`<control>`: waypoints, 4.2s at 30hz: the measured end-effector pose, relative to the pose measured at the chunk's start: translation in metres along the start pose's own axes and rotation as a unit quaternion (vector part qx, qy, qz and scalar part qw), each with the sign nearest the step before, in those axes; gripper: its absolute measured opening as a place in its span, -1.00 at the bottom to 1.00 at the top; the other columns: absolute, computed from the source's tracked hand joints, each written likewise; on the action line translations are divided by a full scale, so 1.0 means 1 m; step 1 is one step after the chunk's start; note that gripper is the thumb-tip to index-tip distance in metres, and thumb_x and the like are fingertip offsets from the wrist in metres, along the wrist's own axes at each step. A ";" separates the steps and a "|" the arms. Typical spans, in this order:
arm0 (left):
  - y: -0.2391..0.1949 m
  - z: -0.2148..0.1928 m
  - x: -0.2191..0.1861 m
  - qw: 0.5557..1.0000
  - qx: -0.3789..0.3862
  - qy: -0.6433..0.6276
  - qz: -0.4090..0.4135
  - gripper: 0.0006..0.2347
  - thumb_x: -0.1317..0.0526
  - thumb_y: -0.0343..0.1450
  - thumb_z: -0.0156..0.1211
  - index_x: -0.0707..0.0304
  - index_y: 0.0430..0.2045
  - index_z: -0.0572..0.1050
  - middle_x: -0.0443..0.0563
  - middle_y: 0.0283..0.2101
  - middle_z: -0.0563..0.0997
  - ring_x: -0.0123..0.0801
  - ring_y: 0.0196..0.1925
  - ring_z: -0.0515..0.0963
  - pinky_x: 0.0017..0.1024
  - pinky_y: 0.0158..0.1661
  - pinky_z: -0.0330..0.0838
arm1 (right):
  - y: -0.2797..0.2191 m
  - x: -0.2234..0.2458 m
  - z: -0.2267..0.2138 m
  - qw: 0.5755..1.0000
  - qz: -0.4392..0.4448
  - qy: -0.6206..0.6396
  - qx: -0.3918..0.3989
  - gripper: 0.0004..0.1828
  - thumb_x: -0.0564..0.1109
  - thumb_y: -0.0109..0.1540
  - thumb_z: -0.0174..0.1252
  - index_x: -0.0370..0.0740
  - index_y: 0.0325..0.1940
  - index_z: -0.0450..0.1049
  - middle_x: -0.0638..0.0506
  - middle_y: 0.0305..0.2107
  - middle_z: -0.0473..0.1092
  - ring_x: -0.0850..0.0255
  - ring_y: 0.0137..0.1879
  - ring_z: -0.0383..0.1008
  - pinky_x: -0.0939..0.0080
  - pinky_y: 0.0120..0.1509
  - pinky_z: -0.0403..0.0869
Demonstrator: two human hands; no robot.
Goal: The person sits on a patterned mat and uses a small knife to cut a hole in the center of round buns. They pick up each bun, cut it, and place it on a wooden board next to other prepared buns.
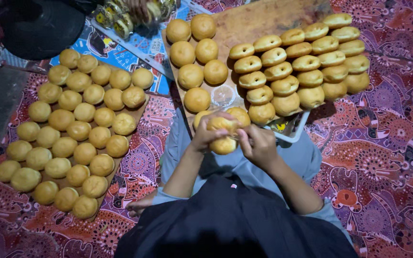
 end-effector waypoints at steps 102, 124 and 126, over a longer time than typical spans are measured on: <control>0.125 -0.075 0.068 0.759 0.250 0.592 -0.109 -0.19 0.21 -0.03 0.52 -0.16 0.23 0.37 0.23 0.16 0.33 0.07 0.29 0.28 -0.15 0.35 0.17 | -0.148 -0.148 0.130 0.907 0.336 0.083 0.238 -0.75 0.03 0.25 0.19 -0.16 -0.14 0.61 -0.17 -0.46 0.56 0.00 -0.35 0.62 0.03 -0.22 0.53; 0.117 -0.077 0.068 0.822 0.215 0.527 -0.023 -0.38 0.21 0.09 0.40 -0.05 0.13 0.47 0.16 0.17 0.37 0.02 0.32 0.31 -0.15 0.38 0.16 | -0.136 -0.159 0.118 0.912 0.371 0.080 0.152 -0.80 -0.03 0.25 0.21 -0.17 -0.17 0.58 -0.15 -0.43 0.58 0.02 -0.30 0.67 0.06 -0.17 0.57; 0.121 -0.076 0.065 0.827 0.210 0.521 -0.022 -0.37 0.23 0.07 0.37 -0.06 0.13 0.47 0.17 0.19 0.37 0.03 0.34 0.30 -0.15 0.40 0.15 | -0.131 -0.156 0.122 0.919 0.352 0.087 0.153 -0.78 -0.04 0.24 0.20 -0.17 -0.11 0.56 -0.14 -0.39 0.58 0.01 -0.30 0.66 0.06 -0.18 0.56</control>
Point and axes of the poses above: each hand's wrist, its own y-axis towards the middle knuckle, its own z-axis out of the palm, x = y × z, the point moved 6 cm from there along y, towards the middle knuckle
